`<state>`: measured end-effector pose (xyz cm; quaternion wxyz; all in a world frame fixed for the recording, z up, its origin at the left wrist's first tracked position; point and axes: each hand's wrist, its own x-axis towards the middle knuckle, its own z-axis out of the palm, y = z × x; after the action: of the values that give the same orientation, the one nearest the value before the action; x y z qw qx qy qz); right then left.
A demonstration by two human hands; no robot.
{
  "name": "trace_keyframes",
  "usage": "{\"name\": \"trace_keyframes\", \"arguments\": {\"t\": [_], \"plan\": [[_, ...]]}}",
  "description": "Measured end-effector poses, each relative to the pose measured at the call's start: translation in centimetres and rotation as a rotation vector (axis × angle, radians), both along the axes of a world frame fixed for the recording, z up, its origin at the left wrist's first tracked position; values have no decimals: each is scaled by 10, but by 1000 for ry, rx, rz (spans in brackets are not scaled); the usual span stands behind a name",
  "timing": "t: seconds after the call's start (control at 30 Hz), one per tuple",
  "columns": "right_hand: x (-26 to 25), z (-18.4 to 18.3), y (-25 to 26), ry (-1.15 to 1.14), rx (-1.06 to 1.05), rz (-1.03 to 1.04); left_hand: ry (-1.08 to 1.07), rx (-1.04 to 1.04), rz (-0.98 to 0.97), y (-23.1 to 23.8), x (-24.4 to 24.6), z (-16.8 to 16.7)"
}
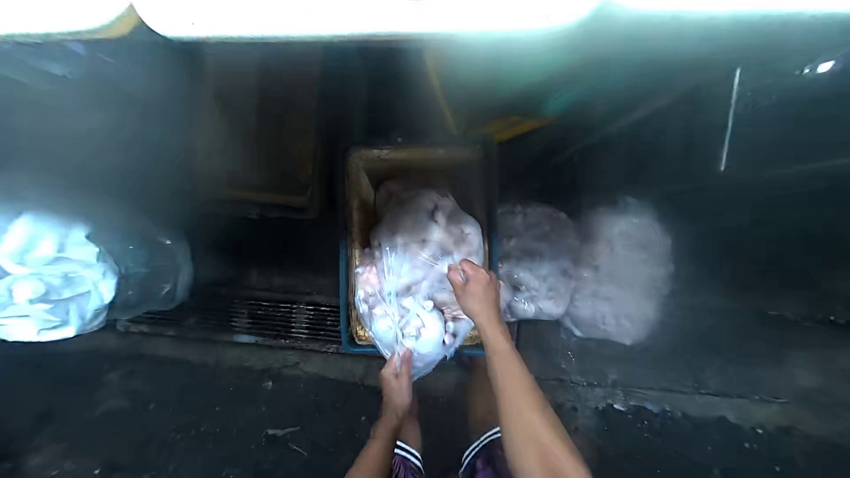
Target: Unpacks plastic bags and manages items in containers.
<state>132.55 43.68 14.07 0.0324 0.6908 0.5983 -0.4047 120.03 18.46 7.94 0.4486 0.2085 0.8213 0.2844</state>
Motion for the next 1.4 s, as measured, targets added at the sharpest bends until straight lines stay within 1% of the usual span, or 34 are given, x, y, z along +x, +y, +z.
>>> {"name": "trace_keyframes", "arguments": {"t": [0.07, 0.1, 0.17, 0.2, 0.27, 0.33, 0.37, 0.4, 0.43, 0.5, 0.57, 0.63, 0.7, 0.77, 0.83, 0.9, 0.93, 0.97, 1.07, 1.17, 1.23, 1.3, 1.4], "plan": [[-13, -12, 15, -6, 13, -50, 19, 23, -85, 3, -9, -25], [-19, -29, 27, 14, 20, -47, 34, 35, -151, 17, -13, -34], [-26, -69, 60, 50, 10, -10, 48, 9, -279, 68, -23, -43], [-27, -86, 76, 78, 25, -12, 52, -32, -295, 97, -24, -45], [-28, -107, 107, 114, 40, -72, 49, -126, -247, 142, -19, -57], [-22, -109, 128, 148, 4, -114, 57, -175, -220, 160, -17, -68], [-22, -108, 134, 144, 13, -106, 44, -182, -235, 161, -21, -71], [-21, -103, 131, 108, 45, -69, 12, -200, -263, 154, -24, -70], [-17, -96, 122, 21, 105, 15, -25, -218, -286, 146, -25, -69], [-16, -89, 106, -147, 313, 240, -92, -204, -264, 143, -30, -66], [-15, -92, 76, -175, 500, 436, -156, -194, -196, 118, -25, -57], [-14, -104, 66, -203, 544, 572, -208, -179, -128, 83, -17, -49], [-14, -115, 78, -237, 509, 564, -225, -162, -44, 48, -6, -40], [-20, -126, 92, -254, 507, 517, -162, -135, 72, 23, 7, -27], [-31, -135, 108, -244, 484, 576, -7, -96, 270, 20, 22, -16], [-45, -140, 116, -203, 420, 642, 162, -142, 451, 17, 29, -8], [-49, -141, 119, -173, 382, 625, 178, -172, 494, 16, 28, -10], [-50, -144, 120, -145, 392, 595, 129, -185, 495, 14, 26, -14], [-49, -146, 102, -168, 443, 534, -231, -205, 432, 18, 12, -32], [-61, -153, 104, -238, 452, 543, -313, -257, 499, 28, 2, -45], [-67, -151, 114, -268, 368, 549, -369, -227, 535, 24, -1, -46], [-75, -145, 127, -242, 234, 495, -450, -142, 519, 10, -9, -50], [-81, -134, 142, -205, 123, 412, -673, 15, 604, -11, -9, -58]]}}
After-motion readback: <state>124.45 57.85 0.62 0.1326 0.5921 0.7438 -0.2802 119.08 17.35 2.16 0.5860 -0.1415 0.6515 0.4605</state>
